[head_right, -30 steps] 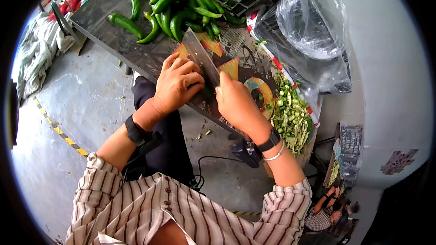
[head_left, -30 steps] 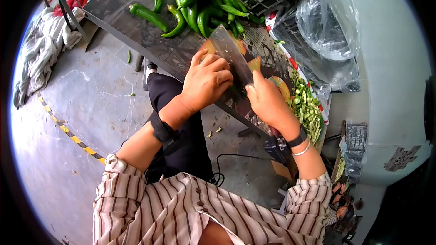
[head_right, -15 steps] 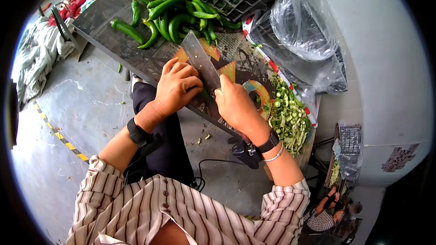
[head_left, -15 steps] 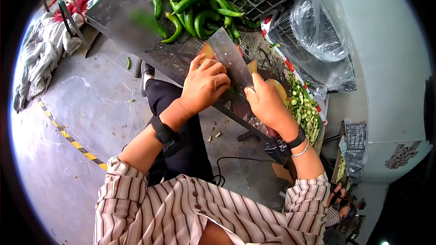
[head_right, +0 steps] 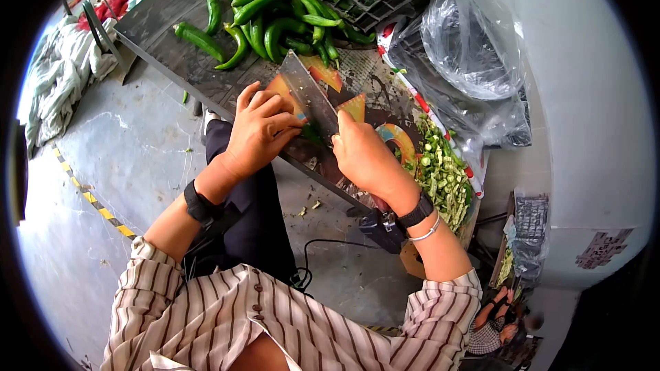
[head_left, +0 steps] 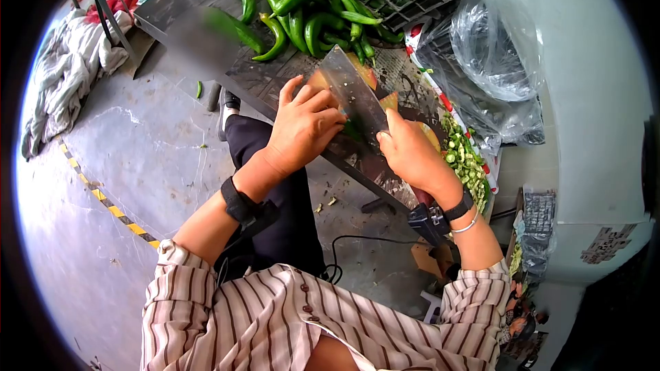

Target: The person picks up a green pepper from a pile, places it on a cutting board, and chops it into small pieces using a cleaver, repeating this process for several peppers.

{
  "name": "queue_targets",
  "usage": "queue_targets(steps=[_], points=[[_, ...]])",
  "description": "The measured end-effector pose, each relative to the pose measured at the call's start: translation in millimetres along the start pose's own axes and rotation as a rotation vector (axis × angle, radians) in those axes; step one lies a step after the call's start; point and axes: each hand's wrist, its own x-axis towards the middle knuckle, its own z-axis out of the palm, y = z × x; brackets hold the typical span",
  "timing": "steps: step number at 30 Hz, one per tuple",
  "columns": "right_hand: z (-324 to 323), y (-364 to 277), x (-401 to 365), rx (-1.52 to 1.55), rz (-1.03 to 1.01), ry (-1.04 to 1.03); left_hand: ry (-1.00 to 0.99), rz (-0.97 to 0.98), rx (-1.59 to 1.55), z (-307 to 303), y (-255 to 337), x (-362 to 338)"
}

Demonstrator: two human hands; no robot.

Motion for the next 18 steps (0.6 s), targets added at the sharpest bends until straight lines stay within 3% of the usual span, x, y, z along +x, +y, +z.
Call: queue_targets(steps=[3, 5, 12, 14, 18], points=[[4.0, 0.5, 1.9, 0.0, 0.039, -0.031, -0.007, -0.005, 0.001, 1.0, -2.0, -0.3], [17.9, 1.7, 3.5, 0.046, 0.033, 0.094, -0.025, -0.018, -0.013, 0.4, -1.6, 2.4], [15.1, 7.7, 10.8, 0.094, 0.0, 0.175, -0.005, 0.0, -0.019, -0.4, -1.4, 2.5], [8.6, 1.1, 3.2, 0.145, 0.12, 0.138, 0.006, 0.01, -0.019, -0.6, -3.3, 3.5], [0.0, -4.5, -8.4, 0.027, 0.009, 0.107, -0.001, 0.011, -0.042, -1.3, -1.3, 2.8]])
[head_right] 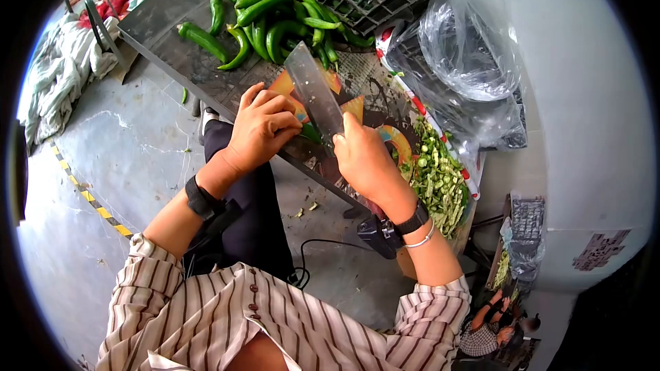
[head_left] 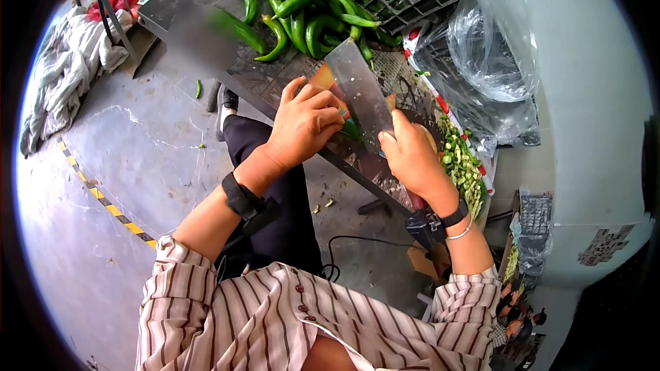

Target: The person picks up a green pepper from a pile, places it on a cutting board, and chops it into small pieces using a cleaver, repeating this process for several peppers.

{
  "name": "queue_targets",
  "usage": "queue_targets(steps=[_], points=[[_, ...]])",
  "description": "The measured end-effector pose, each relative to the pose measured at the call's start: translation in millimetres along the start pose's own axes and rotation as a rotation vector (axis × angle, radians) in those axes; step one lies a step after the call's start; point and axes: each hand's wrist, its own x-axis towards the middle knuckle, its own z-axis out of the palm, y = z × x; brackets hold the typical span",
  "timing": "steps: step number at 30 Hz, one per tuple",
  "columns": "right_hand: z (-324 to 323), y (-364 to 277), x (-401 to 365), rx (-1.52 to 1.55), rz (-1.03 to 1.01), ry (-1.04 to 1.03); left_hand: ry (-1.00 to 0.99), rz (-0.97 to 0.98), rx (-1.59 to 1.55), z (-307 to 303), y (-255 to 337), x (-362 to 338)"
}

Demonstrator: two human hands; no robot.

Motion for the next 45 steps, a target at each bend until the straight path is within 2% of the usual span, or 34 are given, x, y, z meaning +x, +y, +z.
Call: queue_targets(steps=[5, 14, 16, 23, 26, 28, 30, 34, 36, 37, 39, 43, 45], points=[[8.3, 8.0, -2.2, 0.033, 0.022, -0.042, 0.026, 0.003, -0.001, 1.2, -1.7, -1.3], [3.4, -1.2, 9.7, -0.096, -0.025, -0.138, -0.016, -0.014, 0.022, -0.1, -0.8, -1.0], [15.9, 3.3, 16.0, 0.021, 0.059, -0.042, 0.008, -0.001, 0.025, 0.4, -0.2, 0.1], [13.8, 7.6, 16.6, 0.066, 0.02, 0.06, 0.038, 0.016, 0.021, 1.6, -1.1, 1.6], [2.7, 4.5, 5.9, 0.153, 0.084, 0.01, 0.035, 0.014, 0.008, 0.4, 1.1, -1.1], [-1.5, 1.1, 3.2, 0.114, 0.082, -0.027, 0.037, 0.026, -0.012, 0.4, -0.5, 0.8], [0.5, 4.0, 2.3, -0.04, -0.005, -0.063, 0.033, 0.026, -0.001, 0.7, -0.6, 1.0], [0.1, 3.8, 3.2, -0.065, 0.007, -0.117, 0.009, 0.005, 0.014, -0.2, -1.2, -0.5], [-0.3, 3.2, 4.0, 0.082, 0.139, -0.169, 0.008, 0.004, 0.011, -0.5, -1.4, -0.1], [3.1, 4.1, 4.9, 0.082, 0.141, -0.174, 0.009, 0.005, 0.01, 0.2, -1.4, -0.4], [14.6, 6.5, 6.9, 0.043, 0.089, -0.074, 0.008, 0.003, 0.006, 1.6, -1.8, -0.6], [18.6, 9.7, 15.3, 0.206, 0.109, -0.025, 0.034, 0.012, -0.006, 0.5, -1.2, 0.1], [15.6, 7.1, 14.5, 0.174, 0.095, -0.009, 0.04, 0.021, -0.002, 0.7, -0.8, -0.2]])
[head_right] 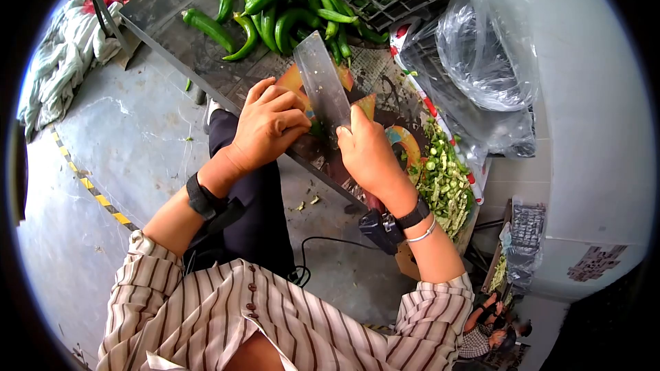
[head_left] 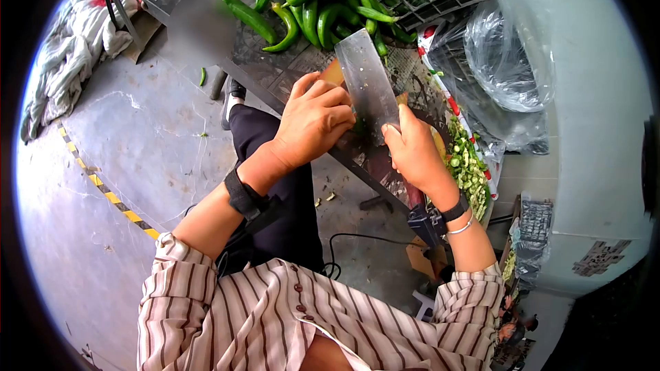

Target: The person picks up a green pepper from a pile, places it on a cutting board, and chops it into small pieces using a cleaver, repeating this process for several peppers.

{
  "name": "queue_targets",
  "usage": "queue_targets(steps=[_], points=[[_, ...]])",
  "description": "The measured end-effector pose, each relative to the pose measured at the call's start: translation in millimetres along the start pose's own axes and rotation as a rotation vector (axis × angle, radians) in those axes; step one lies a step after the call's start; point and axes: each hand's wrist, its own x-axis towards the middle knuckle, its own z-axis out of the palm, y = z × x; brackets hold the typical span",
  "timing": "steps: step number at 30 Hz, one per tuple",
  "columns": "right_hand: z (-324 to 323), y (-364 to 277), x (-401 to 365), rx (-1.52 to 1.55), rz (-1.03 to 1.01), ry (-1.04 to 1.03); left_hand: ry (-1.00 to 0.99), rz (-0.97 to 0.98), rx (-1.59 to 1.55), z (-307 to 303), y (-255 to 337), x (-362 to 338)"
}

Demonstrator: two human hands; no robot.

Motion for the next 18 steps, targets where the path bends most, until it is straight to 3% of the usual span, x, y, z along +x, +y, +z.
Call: queue_targets(steps=[14, 16, 18], points=[[-15.4, -15.3, -14.3, -0.221, -0.023, -0.103, -0.02, -0.018, -0.008, -0.4, 0.3, -0.2], [-15.3, -14.1, -11.8, -0.294, -0.183, -0.074, -0.017, -0.013, 0.005, -0.8, -0.3, 0.0], [-11.2, -15.5, -5.6, -0.268, -0.128, -0.095, -0.018, -0.021, 0.006, -2.1, 0.6, 0.8]])
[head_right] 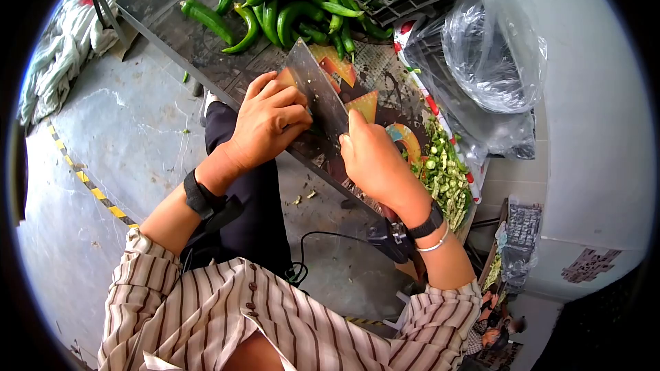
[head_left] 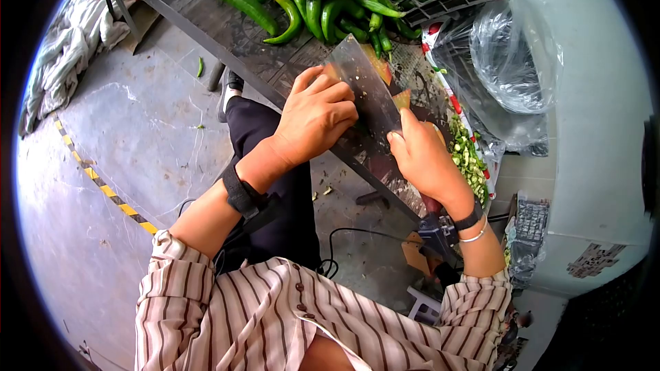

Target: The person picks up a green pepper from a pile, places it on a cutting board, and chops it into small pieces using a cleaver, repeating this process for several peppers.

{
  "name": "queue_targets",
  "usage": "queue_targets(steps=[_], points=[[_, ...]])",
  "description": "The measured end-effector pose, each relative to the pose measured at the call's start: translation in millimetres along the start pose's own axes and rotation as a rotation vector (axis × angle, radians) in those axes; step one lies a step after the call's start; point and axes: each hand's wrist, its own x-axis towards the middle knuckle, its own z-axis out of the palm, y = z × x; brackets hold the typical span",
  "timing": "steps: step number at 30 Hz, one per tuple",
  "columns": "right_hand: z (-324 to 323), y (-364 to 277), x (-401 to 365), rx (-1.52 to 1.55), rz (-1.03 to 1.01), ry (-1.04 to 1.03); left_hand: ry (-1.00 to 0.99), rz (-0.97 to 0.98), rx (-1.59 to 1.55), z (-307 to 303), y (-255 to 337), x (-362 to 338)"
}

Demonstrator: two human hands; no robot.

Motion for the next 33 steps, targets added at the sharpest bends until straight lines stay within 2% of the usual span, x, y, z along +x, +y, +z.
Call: queue_targets(steps=[2, 4, 8, 13, 17, 24, 26, 33], points=[[7.0, -1.3, 4.5, 0.028, 0.059, -0.014, -0.002, 0.007, -0.005, 1.0, 1.4, 0.0], [20.4, 4.2, 12.2, 0.145, 0.038, 0.092, 0.021, 0.013, -0.001, 3.0, -1.5, -0.6], [17.9, 10.8, 14.1, 0.162, -0.015, 0.131, 0.018, 0.015, -0.009, 2.4, -0.4, -0.3], [-3.5, -7.2, 2.1, 0.138, 0.081, 0.022, 0.007, 0.008, -0.006, 2.0, -0.5, -0.3], [-0.6, -0.7, -3.4, 0.004, 0.02, -0.006, 0.003, 0.012, -0.004, 2.4, -1.2, -0.5], [-2.3, -2.5, 7.4, 0.035, 0.021, -0.084, -0.008, 0.003, -0.011, 0.5, -1.9, 0.6], [12.8, 0.4, 11.8, 0.07, -0.001, 0.034, -0.018, 0.007, -0.023, 1.3, 0.5, -0.6], [18.6, 9.7, 22.4, 0.103, -0.034, 0.112, 0.005, 0.061, -0.002, -1.3, -3.3, -3.1]])
